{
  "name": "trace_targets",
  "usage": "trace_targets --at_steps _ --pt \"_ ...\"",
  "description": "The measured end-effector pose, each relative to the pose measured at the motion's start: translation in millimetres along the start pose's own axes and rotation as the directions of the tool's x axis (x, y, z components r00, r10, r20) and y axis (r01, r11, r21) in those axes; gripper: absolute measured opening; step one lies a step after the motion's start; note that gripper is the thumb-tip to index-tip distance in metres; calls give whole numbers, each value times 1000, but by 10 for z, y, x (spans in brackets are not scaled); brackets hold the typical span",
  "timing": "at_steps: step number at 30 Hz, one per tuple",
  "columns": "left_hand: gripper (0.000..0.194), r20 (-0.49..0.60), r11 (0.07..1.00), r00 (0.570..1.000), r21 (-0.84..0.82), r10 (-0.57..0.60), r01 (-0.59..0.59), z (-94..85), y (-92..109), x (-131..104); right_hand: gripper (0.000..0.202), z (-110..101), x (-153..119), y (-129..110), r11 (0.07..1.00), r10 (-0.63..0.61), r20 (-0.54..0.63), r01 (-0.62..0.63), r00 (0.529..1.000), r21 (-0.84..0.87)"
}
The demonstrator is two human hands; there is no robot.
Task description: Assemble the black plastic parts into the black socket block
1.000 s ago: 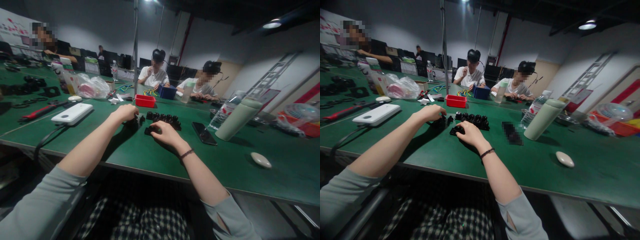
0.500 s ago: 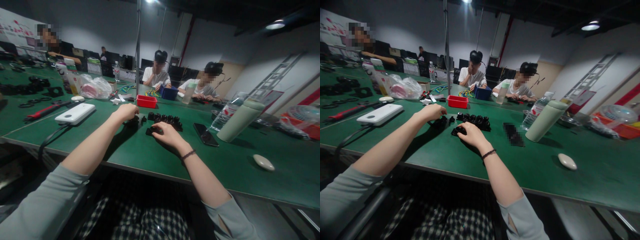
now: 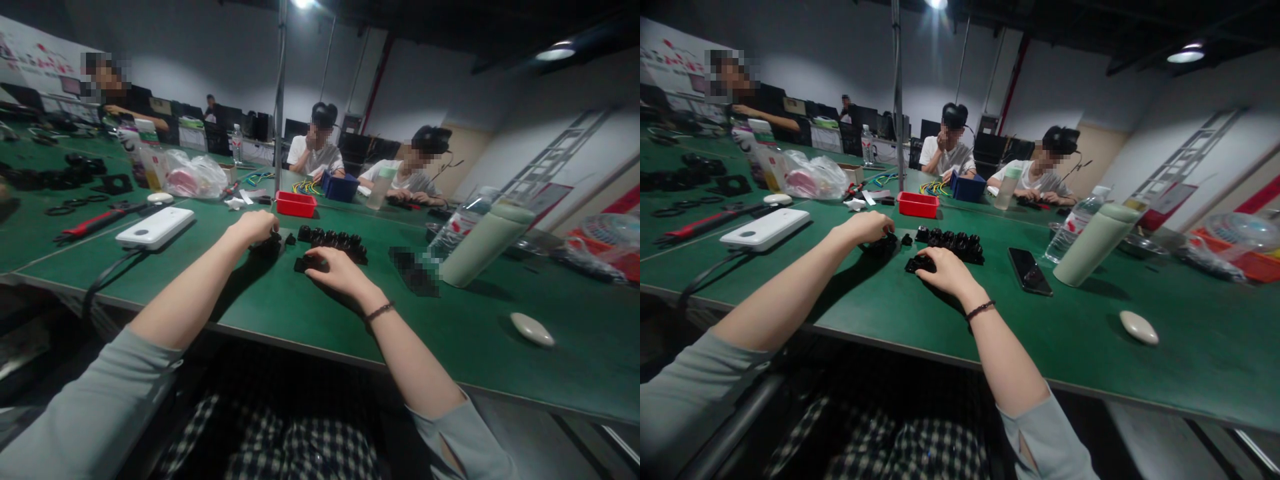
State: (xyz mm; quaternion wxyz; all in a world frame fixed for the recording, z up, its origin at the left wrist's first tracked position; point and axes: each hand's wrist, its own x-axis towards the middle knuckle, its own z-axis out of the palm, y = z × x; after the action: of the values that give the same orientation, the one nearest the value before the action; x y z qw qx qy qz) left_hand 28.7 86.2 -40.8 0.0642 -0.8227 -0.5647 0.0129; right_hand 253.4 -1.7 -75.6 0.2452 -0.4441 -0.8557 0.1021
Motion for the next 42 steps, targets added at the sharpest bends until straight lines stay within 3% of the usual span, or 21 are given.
trace_targets --at_steps 26,42 --pt "37 15 1000 1000 8 14 -14 -43 56 -28 35 -15 -3 -28 1000 -7 21 7 1000 -29" --pt "34 -101 999 995 40 -2 6 -50 101 -28 34 -10 -8 -1 1000 -22 11 22 1000 -4"
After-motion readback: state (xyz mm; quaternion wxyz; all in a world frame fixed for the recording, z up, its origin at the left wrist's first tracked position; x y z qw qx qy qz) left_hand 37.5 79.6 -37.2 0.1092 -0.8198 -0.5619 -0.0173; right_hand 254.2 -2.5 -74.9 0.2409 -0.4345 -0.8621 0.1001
